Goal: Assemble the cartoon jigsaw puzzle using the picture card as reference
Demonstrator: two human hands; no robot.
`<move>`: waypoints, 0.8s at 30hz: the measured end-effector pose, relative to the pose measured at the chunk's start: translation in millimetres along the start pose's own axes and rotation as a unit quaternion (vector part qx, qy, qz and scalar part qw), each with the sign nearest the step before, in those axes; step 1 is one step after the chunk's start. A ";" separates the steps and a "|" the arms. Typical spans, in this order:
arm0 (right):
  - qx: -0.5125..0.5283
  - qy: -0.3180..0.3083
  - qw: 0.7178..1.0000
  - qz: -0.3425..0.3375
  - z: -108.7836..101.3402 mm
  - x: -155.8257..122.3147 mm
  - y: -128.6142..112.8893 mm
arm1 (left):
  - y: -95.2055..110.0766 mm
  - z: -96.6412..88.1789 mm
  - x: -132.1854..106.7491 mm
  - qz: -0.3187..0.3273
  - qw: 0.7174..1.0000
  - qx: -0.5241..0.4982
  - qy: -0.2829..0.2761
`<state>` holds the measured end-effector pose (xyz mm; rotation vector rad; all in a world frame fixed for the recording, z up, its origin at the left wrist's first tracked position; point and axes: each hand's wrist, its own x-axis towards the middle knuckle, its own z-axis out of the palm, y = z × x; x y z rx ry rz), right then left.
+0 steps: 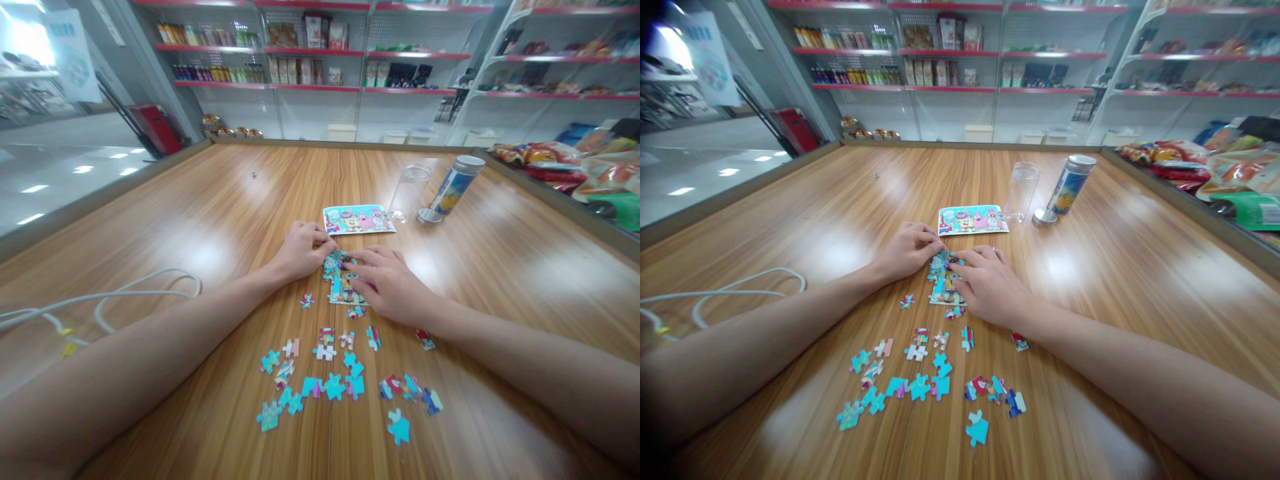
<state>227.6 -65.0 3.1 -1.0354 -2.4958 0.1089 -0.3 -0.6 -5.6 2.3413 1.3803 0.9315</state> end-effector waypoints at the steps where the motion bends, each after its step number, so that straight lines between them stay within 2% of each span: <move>1: 0.000 0.001 1.000 0.000 0.0 -0.1 -0.1 | -0.7 -0.1 0.2 0.004 1.000 -0.002 -0.001; 7: -0.009 0.000 1.000 0.001 0.3 -0.3 -0.4 | -2.7 -1.3 1.6 0.031 0.999 -0.019 -0.008; 15: -0.009 -0.004 1.000 0.004 -0.2 -0.2 -0.7 | -1.9 -1.9 1.1 -0.005 0.999 -0.042 -0.035; 24: -0.016 -0.013 1.000 0.003 -1.6 0.2 -2.2 | -2.8 -0.9 3.1 0.003 0.999 -0.029 -0.021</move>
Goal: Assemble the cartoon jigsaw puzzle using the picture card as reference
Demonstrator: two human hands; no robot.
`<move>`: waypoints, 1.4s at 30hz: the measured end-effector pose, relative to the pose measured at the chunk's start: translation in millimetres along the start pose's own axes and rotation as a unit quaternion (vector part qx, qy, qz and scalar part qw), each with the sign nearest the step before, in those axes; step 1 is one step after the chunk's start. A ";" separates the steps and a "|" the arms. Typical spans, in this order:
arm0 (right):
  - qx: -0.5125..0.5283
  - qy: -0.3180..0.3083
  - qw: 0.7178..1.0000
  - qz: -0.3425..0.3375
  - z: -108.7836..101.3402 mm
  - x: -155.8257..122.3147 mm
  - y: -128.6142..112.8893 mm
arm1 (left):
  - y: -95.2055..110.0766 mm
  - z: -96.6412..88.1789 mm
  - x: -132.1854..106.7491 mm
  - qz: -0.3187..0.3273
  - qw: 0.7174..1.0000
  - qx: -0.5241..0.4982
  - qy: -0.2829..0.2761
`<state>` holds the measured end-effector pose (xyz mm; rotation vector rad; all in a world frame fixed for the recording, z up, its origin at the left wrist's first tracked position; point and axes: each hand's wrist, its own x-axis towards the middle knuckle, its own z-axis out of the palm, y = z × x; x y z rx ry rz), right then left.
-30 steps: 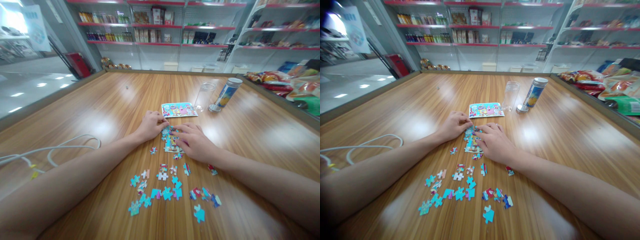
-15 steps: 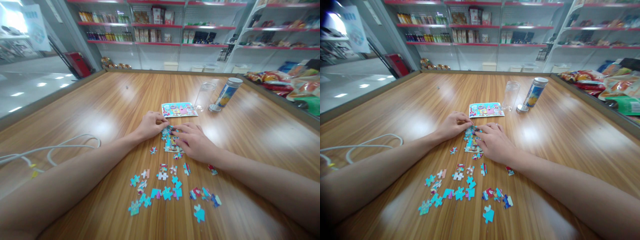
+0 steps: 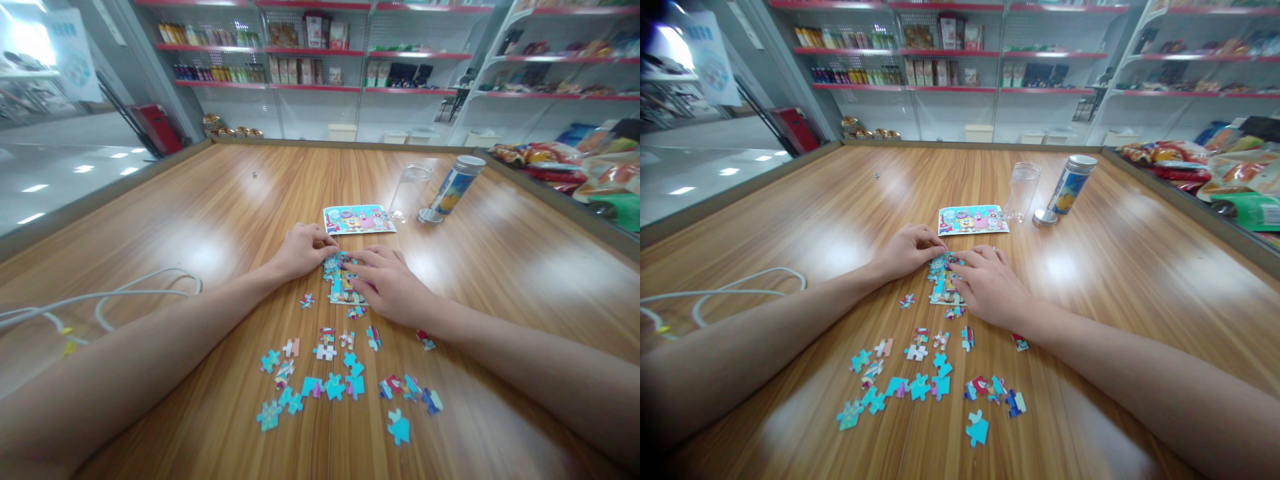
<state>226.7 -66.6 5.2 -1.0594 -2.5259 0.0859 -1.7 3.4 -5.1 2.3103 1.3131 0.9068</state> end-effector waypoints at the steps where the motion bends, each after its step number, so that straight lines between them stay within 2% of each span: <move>1: -0.001 -0.001 1.000 0.000 0.0 -0.1 -0.1 | -0.3 0.3 0.0 -0.006 1.000 -0.008 -0.004; 5: -0.003 0.002 1.000 0.001 0.6 -0.7 -0.3 | -2.4 1.8 0.1 -0.042 0.998 -0.049 -0.008; 11: -0.003 0.008 1.000 0.003 1.7 -0.7 -0.1 | -4.4 3.1 0.5 -0.033 0.996 -0.075 0.022; 17: -0.008 0.005 1.000 0.004 1.0 -0.6 -1.4 | -3.6 1.6 -0.7 -0.022 0.998 -0.052 0.014; 23: -0.011 0.003 1.000 0.003 0.1 -0.6 -1.5 | 0.6 -0.6 -1.6 -0.051 0.997 -0.053 0.007; 34: -0.012 0.003 1.000 0.005 0.7 -0.7 -1.4 | 3.7 -1.4 -2.1 -0.058 0.996 -0.062 0.003; 42: -0.012 0.000 1.000 0.009 -0.8 -0.7 -2.0 | -3.7 -7.8 -0.2 -0.095 0.995 0.022 -0.003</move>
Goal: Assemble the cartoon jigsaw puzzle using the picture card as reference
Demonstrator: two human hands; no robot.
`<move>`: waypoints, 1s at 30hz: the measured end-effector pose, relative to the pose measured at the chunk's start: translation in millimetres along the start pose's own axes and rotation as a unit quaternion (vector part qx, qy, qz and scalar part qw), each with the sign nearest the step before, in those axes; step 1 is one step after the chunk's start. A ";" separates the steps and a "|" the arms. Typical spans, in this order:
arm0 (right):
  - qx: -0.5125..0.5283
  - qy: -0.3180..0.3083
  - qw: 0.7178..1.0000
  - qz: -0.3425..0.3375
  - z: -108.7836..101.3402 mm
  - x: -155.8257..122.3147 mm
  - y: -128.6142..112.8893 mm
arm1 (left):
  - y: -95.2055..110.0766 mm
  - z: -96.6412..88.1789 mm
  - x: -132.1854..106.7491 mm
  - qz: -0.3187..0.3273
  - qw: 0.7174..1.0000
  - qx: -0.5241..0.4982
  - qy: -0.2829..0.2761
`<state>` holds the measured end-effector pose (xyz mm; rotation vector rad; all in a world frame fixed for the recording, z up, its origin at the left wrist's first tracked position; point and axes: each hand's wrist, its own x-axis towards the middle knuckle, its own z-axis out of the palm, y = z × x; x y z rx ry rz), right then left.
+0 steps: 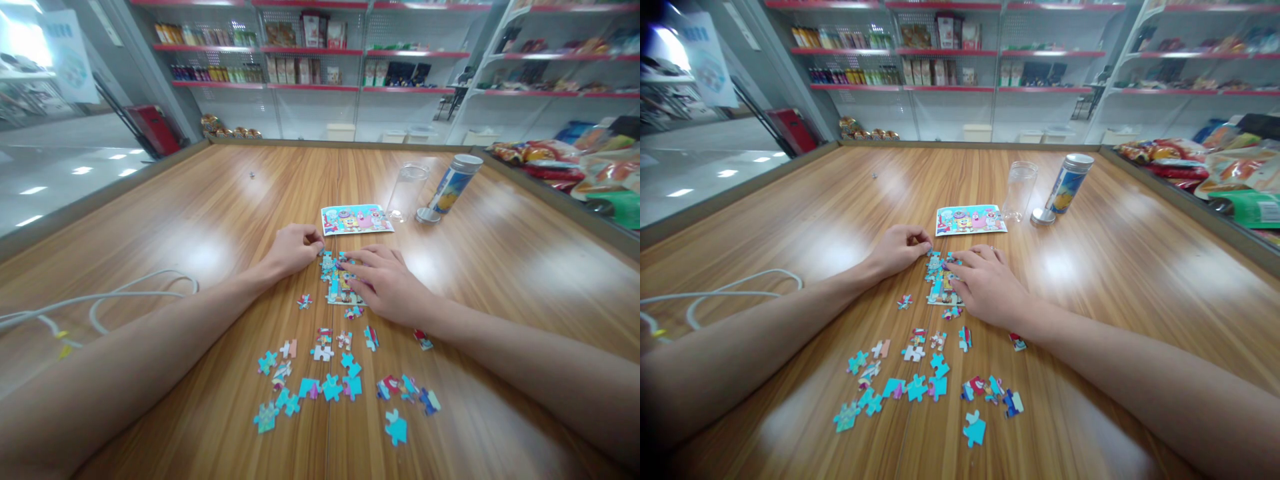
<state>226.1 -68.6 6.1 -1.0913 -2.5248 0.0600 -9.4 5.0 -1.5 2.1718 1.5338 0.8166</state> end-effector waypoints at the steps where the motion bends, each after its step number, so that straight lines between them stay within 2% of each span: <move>1: 0.000 0.000 1.000 0.000 -0.1 -0.1 0.0 | -0.1 -0.8 0.0 -0.003 1.000 0.008 -0.003; 9: 0.002 0.003 1.000 -0.001 0.3 -0.2 0.5 | 0.9 -3.3 -1.5 -0.013 1.000 0.010 -0.015; 18: 0.003 0.004 1.000 -0.002 -0.1 -0.2 0.8 | 5.2 -1.9 -2.6 -0.022 0.999 0.040 0.011; 30: -0.003 0.006 1.000 -0.003 0.5 -0.3 0.7 | 15.3 -4.9 -5.2 -0.011 0.999 0.031 -0.021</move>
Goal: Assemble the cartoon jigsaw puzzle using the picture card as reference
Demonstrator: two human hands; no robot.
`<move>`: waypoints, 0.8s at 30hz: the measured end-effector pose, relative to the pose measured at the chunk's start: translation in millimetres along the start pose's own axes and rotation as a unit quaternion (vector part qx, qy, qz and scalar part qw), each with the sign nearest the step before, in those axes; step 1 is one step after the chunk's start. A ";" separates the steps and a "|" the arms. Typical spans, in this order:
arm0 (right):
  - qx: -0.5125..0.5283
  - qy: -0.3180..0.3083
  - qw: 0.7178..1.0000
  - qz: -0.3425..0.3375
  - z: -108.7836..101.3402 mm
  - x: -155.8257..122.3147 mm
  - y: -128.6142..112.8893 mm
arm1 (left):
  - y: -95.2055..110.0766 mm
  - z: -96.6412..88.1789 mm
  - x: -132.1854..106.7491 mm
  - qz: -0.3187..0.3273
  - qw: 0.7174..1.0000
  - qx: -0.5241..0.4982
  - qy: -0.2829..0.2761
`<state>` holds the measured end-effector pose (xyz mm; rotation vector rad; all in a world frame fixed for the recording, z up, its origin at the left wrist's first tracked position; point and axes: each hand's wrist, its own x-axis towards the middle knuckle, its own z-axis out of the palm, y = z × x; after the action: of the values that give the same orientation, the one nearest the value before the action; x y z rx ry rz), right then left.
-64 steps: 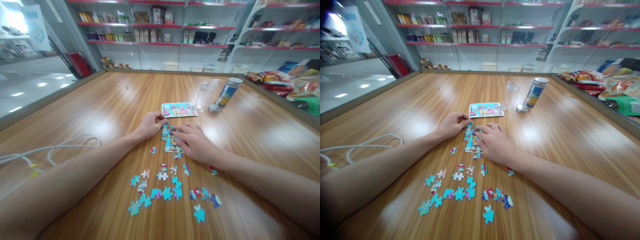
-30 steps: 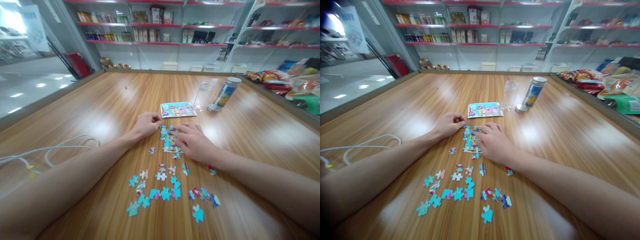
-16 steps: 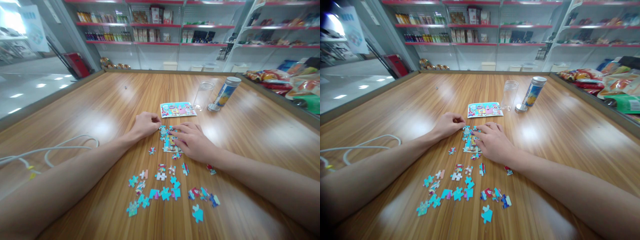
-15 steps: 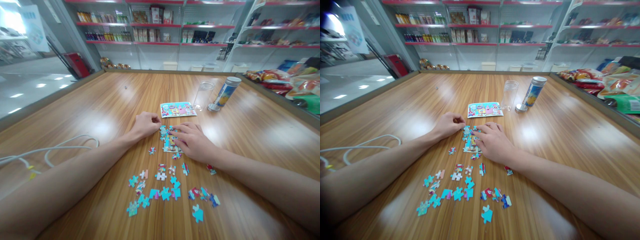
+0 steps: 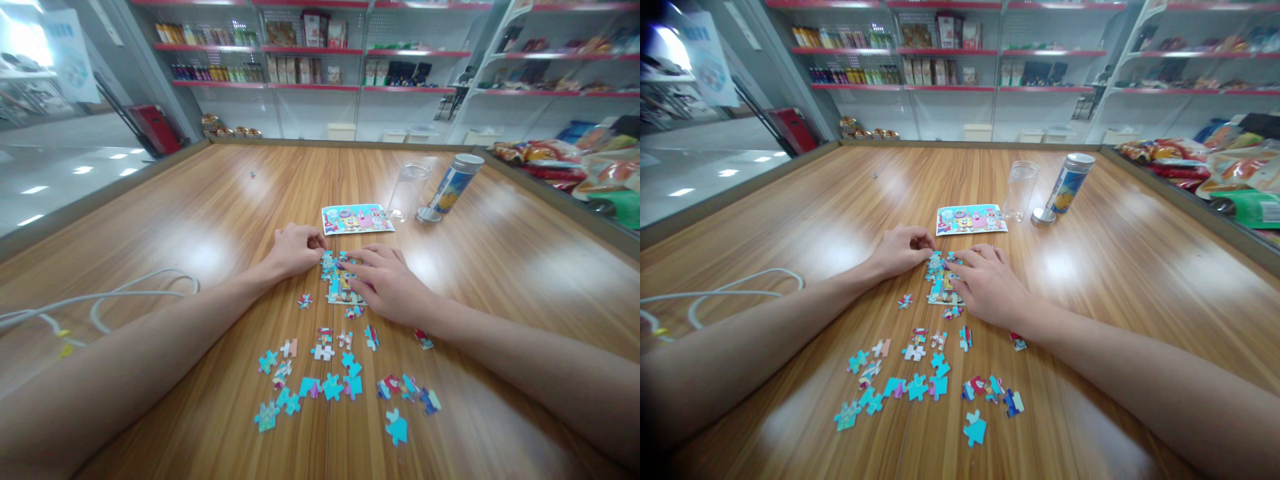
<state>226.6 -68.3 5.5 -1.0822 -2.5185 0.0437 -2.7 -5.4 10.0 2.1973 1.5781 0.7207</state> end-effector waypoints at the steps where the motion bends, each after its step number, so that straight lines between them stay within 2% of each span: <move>1: 0.000 0.001 1.000 0.001 0.0 0.0 -0.1 | 0.3 0.1 0.0 0.002 1.000 0.001 -0.001; 19: 0.054 0.020 0.998 0.012 -2.2 3.1 4.9 | 4.6 1.1 -3.4 0.025 0.999 0.021 -0.002; 21: 0.088 0.048 0.995 0.024 -2.6 5.6 7.3 | 2.1 2.3 -4.2 0.028 1.000 0.014 0.007; 24: 0.171 0.143 0.972 0.071 -2.7 9.9 16.4 | -4.5 4.6 -5.1 0.018 0.998 -0.048 0.024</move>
<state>232.8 -50.2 8.4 -1.0387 -2.0787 0.3260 -4.8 -8.6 2.8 2.1590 1.4974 0.8466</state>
